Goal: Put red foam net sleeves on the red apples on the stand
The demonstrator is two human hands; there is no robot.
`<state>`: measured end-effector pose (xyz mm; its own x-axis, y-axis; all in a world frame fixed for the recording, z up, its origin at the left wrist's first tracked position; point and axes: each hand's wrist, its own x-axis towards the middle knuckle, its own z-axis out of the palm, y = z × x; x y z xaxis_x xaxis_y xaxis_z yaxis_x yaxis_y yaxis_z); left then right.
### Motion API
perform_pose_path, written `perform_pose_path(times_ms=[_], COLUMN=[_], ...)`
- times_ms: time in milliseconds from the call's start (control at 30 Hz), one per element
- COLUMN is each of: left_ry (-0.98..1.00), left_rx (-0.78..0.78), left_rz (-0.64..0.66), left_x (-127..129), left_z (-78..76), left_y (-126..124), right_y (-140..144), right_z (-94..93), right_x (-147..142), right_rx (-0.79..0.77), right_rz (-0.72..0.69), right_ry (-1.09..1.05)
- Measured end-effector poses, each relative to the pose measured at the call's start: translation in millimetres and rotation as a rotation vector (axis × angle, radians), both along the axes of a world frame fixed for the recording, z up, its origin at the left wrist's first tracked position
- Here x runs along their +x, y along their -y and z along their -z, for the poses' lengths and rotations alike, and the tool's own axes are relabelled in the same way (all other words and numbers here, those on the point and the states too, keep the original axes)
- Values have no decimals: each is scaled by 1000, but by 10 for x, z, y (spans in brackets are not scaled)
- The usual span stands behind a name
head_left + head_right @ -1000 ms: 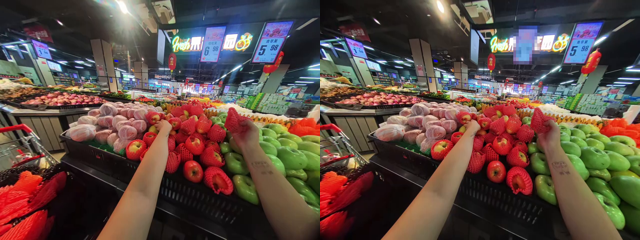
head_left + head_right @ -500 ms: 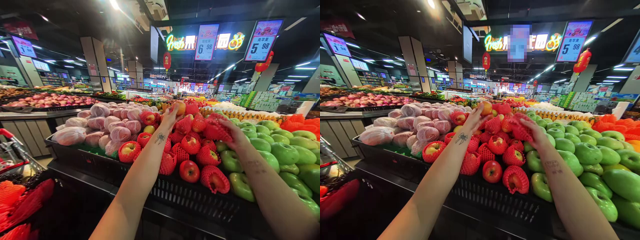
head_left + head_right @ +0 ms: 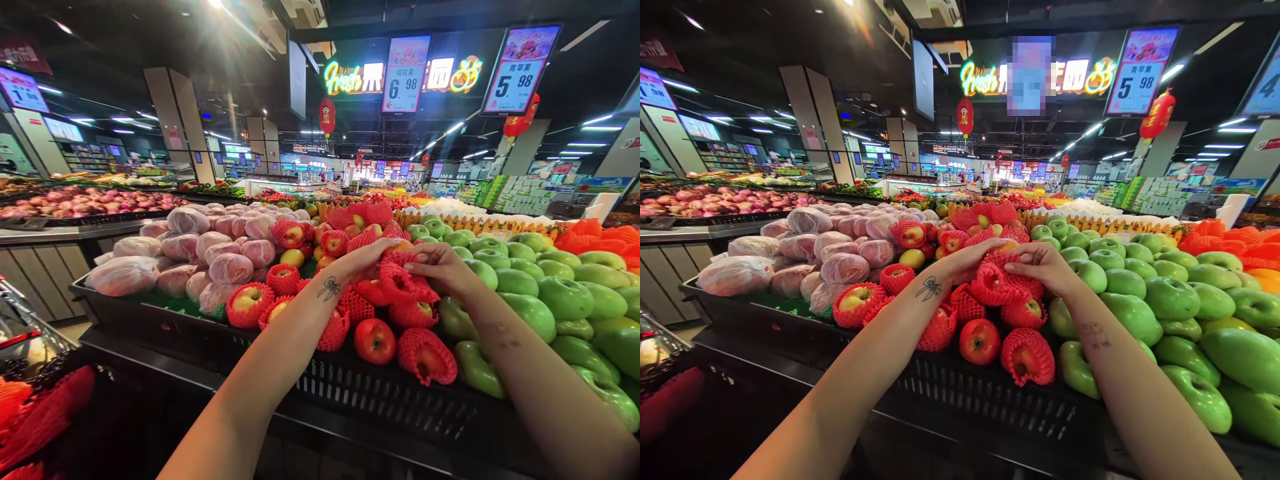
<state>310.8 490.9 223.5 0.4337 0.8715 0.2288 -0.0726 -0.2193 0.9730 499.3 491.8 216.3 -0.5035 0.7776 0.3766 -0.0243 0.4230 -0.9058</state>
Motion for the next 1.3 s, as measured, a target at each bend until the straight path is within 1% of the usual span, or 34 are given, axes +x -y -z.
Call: perform_pose_path(times_ms=[100, 133, 200, 367, 433, 500, 633, 733, 800, 867, 967, 1033, 1133, 1200, 1300], left_ry=[125, 158, 184, 174, 191, 181, 146, 177, 204, 243, 253, 178, 42, -14, -10], left_rx=[-288, -321, -329, -249, -222, -231, -285, -344, -375, -370, -350, -381, -413, -410, -389], left_rz=[109, 106, 120, 296, 328, 320, 239, 166, 108, 75, 95, 94, 42, 31, 100], left_x=[-12, -23, -49, -85, -80, -70, -44, -36, -44, -58, -71, -67, -49, -42, -48], left_z=[-27, -30, -26, 21, 33, 34, -2, -32, -36, -28, 1, 23, 48, 50, 33], left_y=[7, 9, 15, 20, 13, 8, 23, 33, 16, -15, -52, -56, -33, -7, 32], right_y=[31, 43, 64, 65, 53, 46, 57, 79, 93, 102, 90, 58, -9, -45, -70], right_z=[-22, -33, -56, -76, -73, -74, -96, -109, -113, -115, -110, -97, -73, -63, -61], right_x=[-7, -10, -17, -18, -18, -18, -12, -7, -9, -14, -21, -19, -6, 7, 23], right_rx=[-2, -8, -23, -56, -72, -93, -138, -161, -163, -146, -56, 64, 264, 359, 428], right_rz=[31, 38, 55, 69, 70, 71, 55, 29, 43, 74, 112, 160, 244, 296, 362], right_ry=[-30, -42, -80, -150, -176, -209, -235, -213, -197, -186, -194, -173, -79, -40, -55])
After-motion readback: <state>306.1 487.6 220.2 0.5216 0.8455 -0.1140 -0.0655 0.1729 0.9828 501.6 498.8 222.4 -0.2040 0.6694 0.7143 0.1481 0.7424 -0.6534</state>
